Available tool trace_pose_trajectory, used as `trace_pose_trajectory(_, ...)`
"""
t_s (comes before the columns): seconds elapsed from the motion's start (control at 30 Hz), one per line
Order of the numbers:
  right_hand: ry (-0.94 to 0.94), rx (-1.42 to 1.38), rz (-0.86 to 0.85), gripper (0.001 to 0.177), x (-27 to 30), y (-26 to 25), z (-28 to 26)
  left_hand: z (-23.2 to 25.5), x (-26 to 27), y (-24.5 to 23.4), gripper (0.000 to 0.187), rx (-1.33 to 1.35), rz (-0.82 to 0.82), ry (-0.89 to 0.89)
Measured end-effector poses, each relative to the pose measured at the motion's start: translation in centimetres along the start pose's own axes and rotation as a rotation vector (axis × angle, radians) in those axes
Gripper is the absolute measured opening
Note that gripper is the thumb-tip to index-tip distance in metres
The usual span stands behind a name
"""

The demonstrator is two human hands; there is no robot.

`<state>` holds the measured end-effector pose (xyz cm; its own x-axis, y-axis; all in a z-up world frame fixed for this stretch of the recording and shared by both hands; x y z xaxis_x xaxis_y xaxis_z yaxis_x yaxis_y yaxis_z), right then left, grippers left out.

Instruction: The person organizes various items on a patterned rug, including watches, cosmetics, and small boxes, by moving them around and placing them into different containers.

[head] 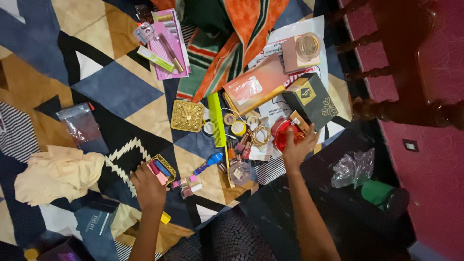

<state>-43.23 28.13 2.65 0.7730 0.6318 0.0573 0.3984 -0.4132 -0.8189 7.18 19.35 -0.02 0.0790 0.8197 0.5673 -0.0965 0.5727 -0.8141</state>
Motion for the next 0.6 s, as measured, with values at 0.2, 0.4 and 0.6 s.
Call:
trace_pose_trajectory(0.2, -0.078, 0.154, -0.031, 0.074, -1.5, 4.5, -2.6, 0.0, -0.1, 0.3, 0.117, -0.008, -0.008, -0.024)
trace_pose_trajectory(0.4, 0.000, 0.205, -0.066, 0.072, -4.4, 7.6, -5.6, -0.2, 0.1, 0.5, 0.120, -0.020, -0.020, -0.026)
trace_pose_trajectory(0.6, -0.240, -0.035, -0.194, 0.059, -4.2, 7.2, -9.7, -0.2, 0.1, 0.4, 0.114, -0.027, 0.016, -0.001)
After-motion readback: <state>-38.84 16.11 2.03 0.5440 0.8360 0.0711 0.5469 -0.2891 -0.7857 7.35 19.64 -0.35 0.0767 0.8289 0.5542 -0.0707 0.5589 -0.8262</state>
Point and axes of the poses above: each hand's wrist, its own x-axis away from the middle knuckle, its own y-axis out of the palm, z = x × y, the point moved 6 cm from there along -x, towards the middle knuckle, and after that the axes turned 11 degrees about -z, right-handed, at the moved point
